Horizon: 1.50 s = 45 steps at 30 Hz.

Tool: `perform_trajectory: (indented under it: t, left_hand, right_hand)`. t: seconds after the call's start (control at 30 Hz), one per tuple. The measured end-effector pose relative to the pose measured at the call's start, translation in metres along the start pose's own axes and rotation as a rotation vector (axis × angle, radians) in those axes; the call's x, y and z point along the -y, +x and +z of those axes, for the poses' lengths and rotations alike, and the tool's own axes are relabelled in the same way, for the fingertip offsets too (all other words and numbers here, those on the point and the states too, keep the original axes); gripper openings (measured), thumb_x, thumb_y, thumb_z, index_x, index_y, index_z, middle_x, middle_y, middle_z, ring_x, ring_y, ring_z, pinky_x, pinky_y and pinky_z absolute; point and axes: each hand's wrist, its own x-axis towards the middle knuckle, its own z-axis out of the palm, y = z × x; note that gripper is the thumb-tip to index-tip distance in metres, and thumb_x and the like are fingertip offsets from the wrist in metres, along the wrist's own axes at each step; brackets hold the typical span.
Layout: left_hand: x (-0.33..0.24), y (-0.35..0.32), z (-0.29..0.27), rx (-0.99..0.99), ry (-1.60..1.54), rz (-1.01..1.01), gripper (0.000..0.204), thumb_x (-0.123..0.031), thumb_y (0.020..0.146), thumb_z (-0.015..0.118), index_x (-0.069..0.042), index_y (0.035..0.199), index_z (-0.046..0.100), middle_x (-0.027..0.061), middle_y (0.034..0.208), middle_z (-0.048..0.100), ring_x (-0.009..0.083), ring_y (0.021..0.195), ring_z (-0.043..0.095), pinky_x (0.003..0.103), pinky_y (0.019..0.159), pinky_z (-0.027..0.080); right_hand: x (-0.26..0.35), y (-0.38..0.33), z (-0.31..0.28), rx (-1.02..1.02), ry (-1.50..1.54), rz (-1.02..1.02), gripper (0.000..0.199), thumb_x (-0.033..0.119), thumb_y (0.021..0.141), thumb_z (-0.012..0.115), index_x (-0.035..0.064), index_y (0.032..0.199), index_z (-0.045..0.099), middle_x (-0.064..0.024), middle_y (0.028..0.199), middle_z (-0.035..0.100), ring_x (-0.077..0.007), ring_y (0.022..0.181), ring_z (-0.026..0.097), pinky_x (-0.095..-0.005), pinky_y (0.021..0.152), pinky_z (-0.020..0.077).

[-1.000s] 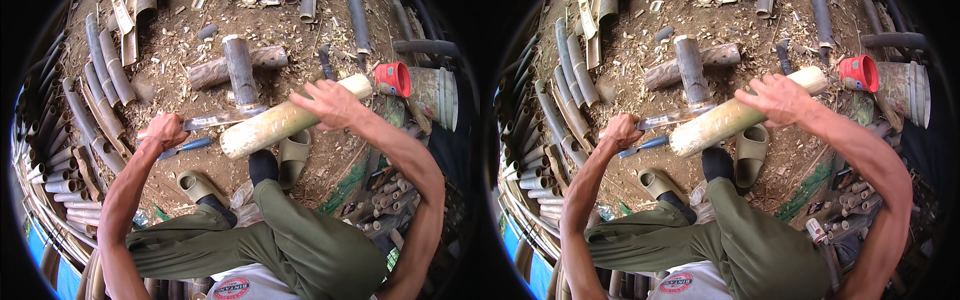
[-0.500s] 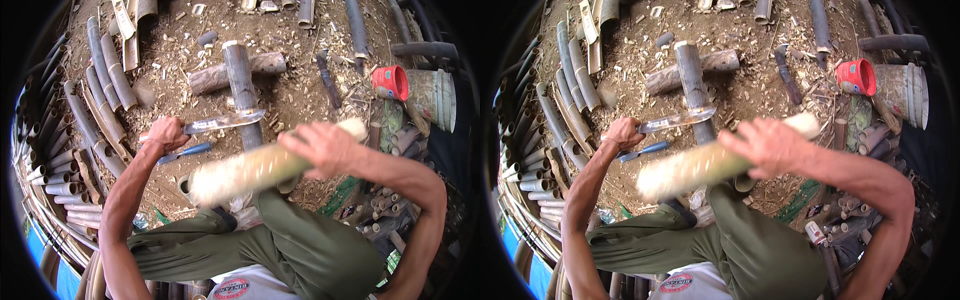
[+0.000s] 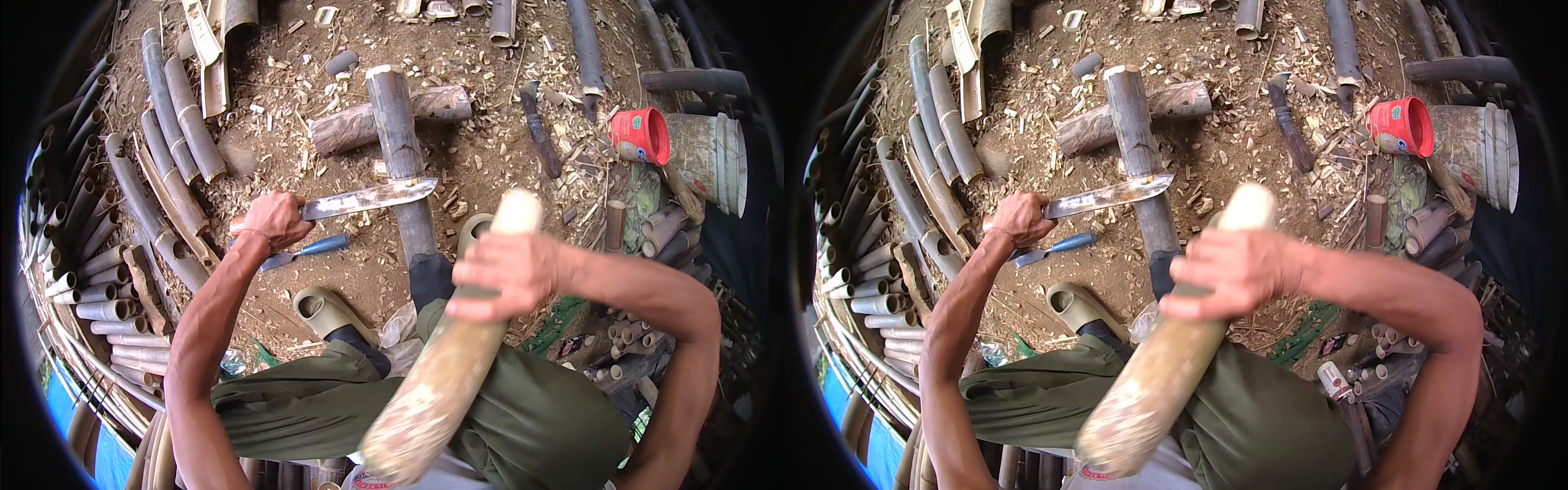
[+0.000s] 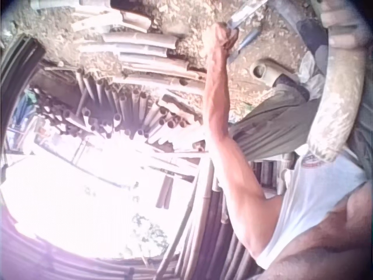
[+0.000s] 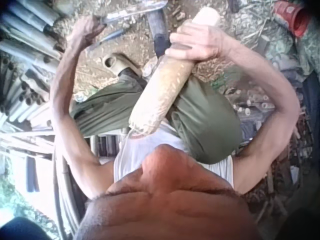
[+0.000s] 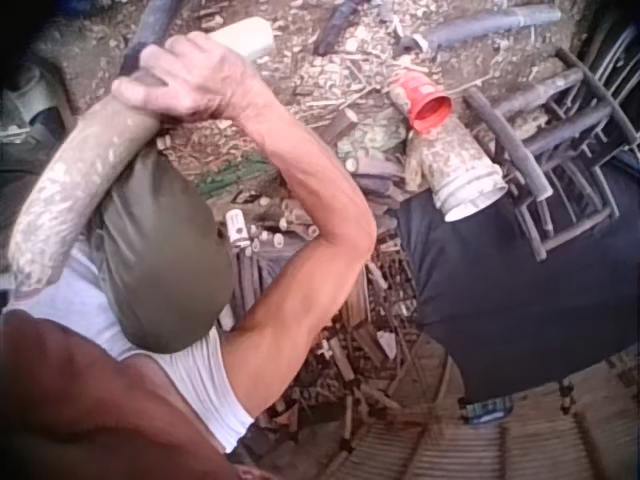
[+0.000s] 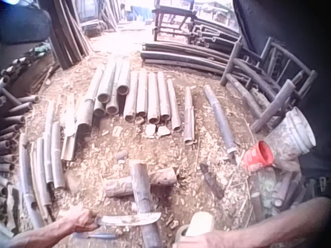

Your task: The person carves and shapes a bamboo section using a curved hand tool, then fits it together with other bamboo pieces on the ground.

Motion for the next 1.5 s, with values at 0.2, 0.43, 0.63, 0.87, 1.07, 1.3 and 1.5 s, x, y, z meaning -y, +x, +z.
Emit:
perform_trajectory:
  t: [0.2,0.43,0.63,0.87,1.07,1.3,1.5]
  left_hand:
    - [0.009,0.001,0.001,-0.009,0.005,-0.002,0.032,-0.03,0.074,0.06,-0.008,0.092,0.075,0.0193,0.069,0.067,0.0317,0.062,0.065,0.045,0.064,0.054]
    - [0.004,0.008,-0.009,0.094,0.02,0.009,0.038,-0.027,0.073,0.057,-0.007,0.1,0.075,0.0171,0.064,0.064,0.0291,0.056,0.06,0.045,0.062,0.054]
    - [0.014,0.007,-0.008,0.079,0.009,0.023,0.04,-0.027,0.075,0.057,-0.009,0.106,0.076,0.0086,0.058,0.061,0.019,0.045,0.05,0.039,0.05,0.049]
    - [0.011,0.019,-0.009,0.132,0.042,-0.028,0.043,-0.028,0.077,0.056,-0.01,0.111,0.074,0.0105,0.06,0.06,0.0213,0.05,0.051,0.04,0.053,0.049]
    - [0.01,0.013,-0.012,0.126,-0.005,0.053,0.041,-0.028,0.077,0.056,-0.008,0.107,0.075,0.0097,0.058,0.058,0.0198,0.049,0.049,0.037,0.049,0.045]
    - [0.011,0.017,-0.014,0.114,-0.006,-0.004,0.038,-0.029,0.075,0.057,-0.01,0.102,0.076,0.0155,0.064,0.063,0.0281,0.055,0.058,0.045,0.061,0.051]
    - [0.01,0.029,-0.015,0.108,0.016,0.059,0.037,-0.03,0.074,0.059,-0.009,0.099,0.076,0.0167,0.064,0.064,0.0289,0.057,0.059,0.045,0.062,0.052]
  right_hand:
    - [-0.028,-0.02,-0.024,0.432,-0.151,0.611,0.083,0.036,0.063,0.087,0.0085,0.131,0.049,-0.013,0.093,0.059,-0.0282,0.075,0.063,-0.0393,0.063,0.0566]
    - [-0.062,-0.047,-0.018,0.312,-0.016,0.393,0.067,0.024,0.063,0.079,0.0095,0.124,0.054,-0.0101,0.095,0.061,-0.0282,0.079,0.064,-0.0387,0.066,0.0556]
    - [0.002,0.001,-0.022,0.308,0.064,0.458,0.078,0.039,0.058,0.085,0.008,0.123,0.055,-0.0113,0.092,0.059,-0.0238,0.073,0.062,-0.0362,0.064,0.0563]
    - [-0.055,-0.036,-0.031,0.406,-0.075,0.533,0.078,0.03,0.056,0.085,0.0084,0.124,0.053,-0.0126,0.096,0.06,-0.0295,0.078,0.063,-0.0402,0.067,0.0556]
    - [0.012,0.021,-0.023,0.182,0.205,0.234,0.064,0.029,0.065,0.078,0.0083,0.122,0.057,-0.0129,0.098,0.063,-0.0229,0.08,0.065,-0.0348,0.067,0.0566]
    - [-0.043,-0.032,-0.03,0.558,-0.171,0.724,0.08,0.044,0.065,0.084,0.0066,0.126,0.05,-0.0144,0.094,0.06,-0.0263,0.076,0.064,-0.0395,0.061,0.0556]
    - [-0.031,-0.015,-0.005,0.096,0.126,0.168,0.075,0.034,0.058,0.085,0.0089,0.122,0.054,-0.0119,0.092,0.061,-0.0281,0.075,0.064,-0.0405,0.067,0.0554]
